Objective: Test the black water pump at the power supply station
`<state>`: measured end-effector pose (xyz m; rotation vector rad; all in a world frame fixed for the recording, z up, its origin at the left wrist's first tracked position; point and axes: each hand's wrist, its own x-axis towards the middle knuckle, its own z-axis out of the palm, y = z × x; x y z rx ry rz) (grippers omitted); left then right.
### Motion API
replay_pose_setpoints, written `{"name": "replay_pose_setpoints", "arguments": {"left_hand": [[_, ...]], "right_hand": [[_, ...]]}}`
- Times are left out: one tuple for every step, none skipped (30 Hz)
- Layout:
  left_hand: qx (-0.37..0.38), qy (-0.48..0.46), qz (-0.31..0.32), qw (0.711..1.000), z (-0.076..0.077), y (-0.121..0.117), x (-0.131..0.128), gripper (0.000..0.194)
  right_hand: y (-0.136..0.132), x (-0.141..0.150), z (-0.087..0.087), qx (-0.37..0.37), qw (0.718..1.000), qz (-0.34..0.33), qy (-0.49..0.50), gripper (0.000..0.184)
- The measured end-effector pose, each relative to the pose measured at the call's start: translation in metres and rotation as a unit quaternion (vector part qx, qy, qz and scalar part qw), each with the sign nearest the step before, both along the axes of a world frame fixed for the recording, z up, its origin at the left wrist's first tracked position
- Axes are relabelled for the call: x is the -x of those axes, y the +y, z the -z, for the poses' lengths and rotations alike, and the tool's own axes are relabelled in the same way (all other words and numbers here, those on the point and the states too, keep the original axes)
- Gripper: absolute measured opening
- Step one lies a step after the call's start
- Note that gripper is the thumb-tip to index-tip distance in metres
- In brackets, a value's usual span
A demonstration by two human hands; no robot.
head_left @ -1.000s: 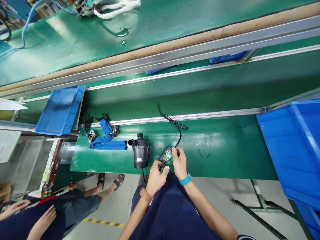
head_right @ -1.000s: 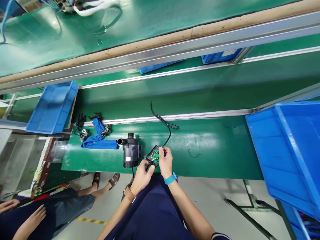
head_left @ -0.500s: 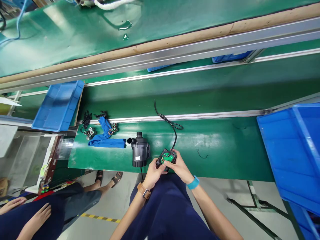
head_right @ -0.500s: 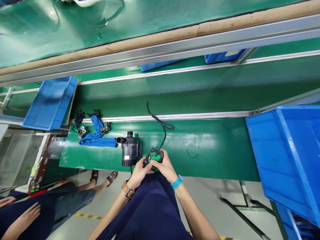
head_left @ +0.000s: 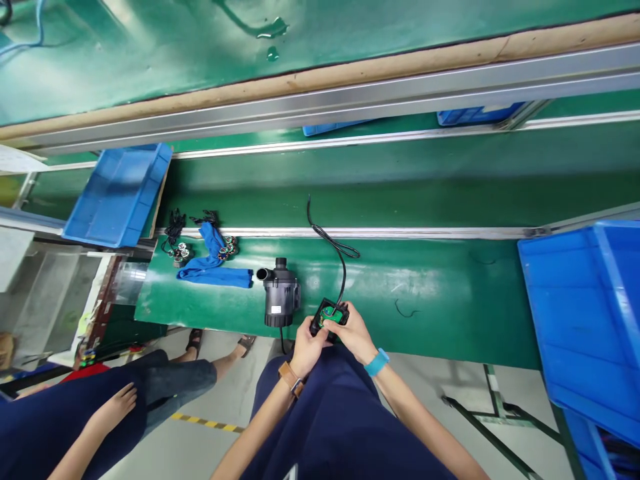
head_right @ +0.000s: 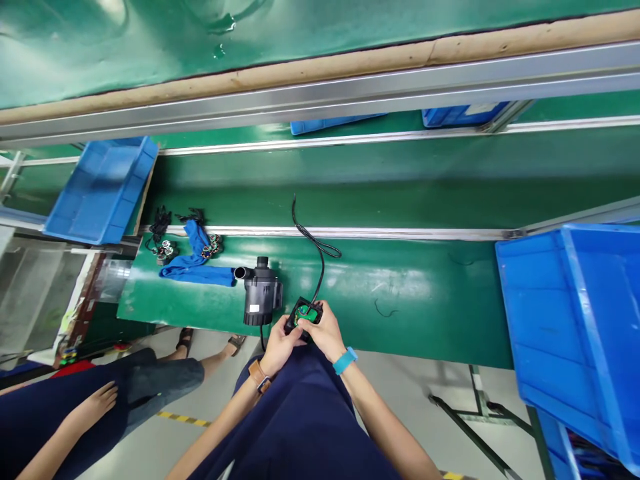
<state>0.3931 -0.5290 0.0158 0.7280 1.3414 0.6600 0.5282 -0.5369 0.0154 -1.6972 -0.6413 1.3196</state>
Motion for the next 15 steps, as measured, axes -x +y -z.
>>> {"name": "replay_pose_setpoints", "arguments": {"left_hand": [[0.003,0.002,-0.004,1.000,0.001,0.000,0.000,0.061],[0.005,0.003,-0.008,1.000,0.001,0.000,-0.001,0.061],[0.007,0.002,-0.013,1.000,0.001,0.001,-0.001,0.061],[0.011,-0.002,-0.017,1.000,0.001,0.001,-0.001,0.062],[0.014,-0.010,-0.022,1.000,0.000,0.001,-0.001,0.063],[0.020,-0.019,-0.027,0.999,-0.001,0.002,0.000,0.065],[0.029,-0.030,-0.029,0.999,-0.002,0.002,0.001,0.067],[0.039,-0.042,-0.031,0.998,-0.004,0.003,0.003,0.068],[0.047,-0.055,-0.033,0.997,-0.005,0.003,0.004,0.068],[0.056,-0.066,-0.036,0.996,-0.006,0.004,0.006,0.067],[0.065,-0.074,-0.035,0.995,-0.006,0.005,0.008,0.066],[0.072,-0.073,-0.029,0.994,-0.006,0.007,0.010,0.065],[0.074,-0.062,-0.017,0.995,-0.006,0.009,0.012,0.065],[0.072,-0.045,0.001,0.996,-0.006,0.011,0.013,0.066],[0.066,-0.025,0.023,0.997,-0.006,0.013,0.015,0.067]], "right_hand": [[0.000,0.001,0.002,0.002,1.000,0.001,0.002,0.042],[0.000,0.001,0.002,0.002,1.000,0.003,0.017,0.044],[0.001,0.001,0.003,0.001,0.999,0.006,0.049,0.048],[0.001,0.000,0.003,-0.002,0.996,0.008,0.092,0.053],[0.001,-0.001,0.002,-0.007,0.991,0.004,0.137,0.057],[0.001,-0.003,0.001,-0.010,0.985,-0.006,0.174,0.060],[0.001,-0.005,0.000,-0.012,0.980,-0.022,0.198,0.062],[0.000,-0.007,-0.001,-0.013,0.978,-0.038,0.206,0.062],[0.000,-0.008,-0.001,-0.014,0.978,-0.053,0.202,0.061],[-0.001,-0.010,-0.002,-0.015,0.979,-0.065,0.193,0.060],[-0.001,-0.011,-0.002,-0.014,0.979,-0.073,0.187,0.058],[-0.002,-0.012,-0.003,-0.009,0.979,-0.080,0.187,0.057],[-0.002,-0.013,-0.003,-0.001,0.977,-0.090,0.192,0.057],[-0.002,-0.013,-0.002,0.008,0.975,-0.102,0.197,0.056],[-0.003,-0.013,-0.002,0.015,0.972,-0.116,0.201,0.056]]}}
